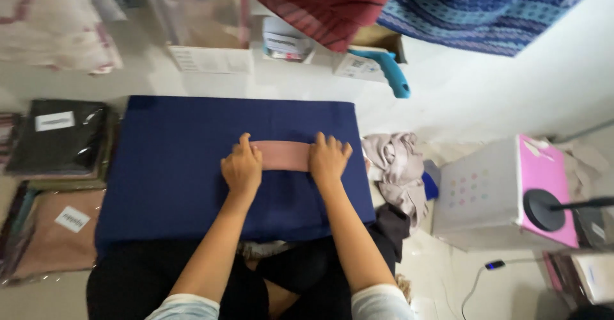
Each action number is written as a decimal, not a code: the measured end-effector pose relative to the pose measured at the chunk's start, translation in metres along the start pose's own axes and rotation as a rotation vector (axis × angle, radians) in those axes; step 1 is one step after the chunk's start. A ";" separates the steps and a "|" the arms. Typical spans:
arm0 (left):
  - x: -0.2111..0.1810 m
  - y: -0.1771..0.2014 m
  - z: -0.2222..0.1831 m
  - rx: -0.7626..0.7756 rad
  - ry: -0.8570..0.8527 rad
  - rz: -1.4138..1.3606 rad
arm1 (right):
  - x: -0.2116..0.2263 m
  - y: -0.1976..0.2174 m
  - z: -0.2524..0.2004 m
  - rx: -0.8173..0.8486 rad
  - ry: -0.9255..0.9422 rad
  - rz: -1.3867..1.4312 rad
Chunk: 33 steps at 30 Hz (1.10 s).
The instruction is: Cleaning a hijab with a lint roller, folding it, and placing it into a plastic packaging bag.
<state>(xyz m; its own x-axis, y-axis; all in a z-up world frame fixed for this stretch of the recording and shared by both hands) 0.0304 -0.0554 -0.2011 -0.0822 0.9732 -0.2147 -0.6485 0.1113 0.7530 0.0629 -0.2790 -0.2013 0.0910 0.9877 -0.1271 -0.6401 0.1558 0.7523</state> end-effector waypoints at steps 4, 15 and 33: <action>-0.003 -0.002 0.000 -0.045 -0.047 -0.029 | 0.029 0.016 0.033 0.131 0.205 0.083; 0.009 -0.017 0.001 0.202 -0.065 -0.189 | 0.041 0.012 0.037 0.235 0.173 0.503; 0.012 -0.008 0.003 0.294 -0.156 -0.562 | 0.044 0.030 0.037 0.517 0.803 0.692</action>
<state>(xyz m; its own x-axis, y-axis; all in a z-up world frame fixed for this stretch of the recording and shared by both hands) 0.0370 -0.0435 -0.2078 0.3342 0.7661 -0.5490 -0.3244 0.6404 0.6962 0.0763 -0.2305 -0.1602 -0.7787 0.6012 0.1792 0.0370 -0.2411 0.9698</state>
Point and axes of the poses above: each hand's wrist, its own z-axis towards the middle knuckle, its own y-axis out of the back of the hand, x = y × z, the point moved 3 cm from there along z, towards the middle knuckle, and after that the axes turned 6 degrees about x, right-handed, at the moved point
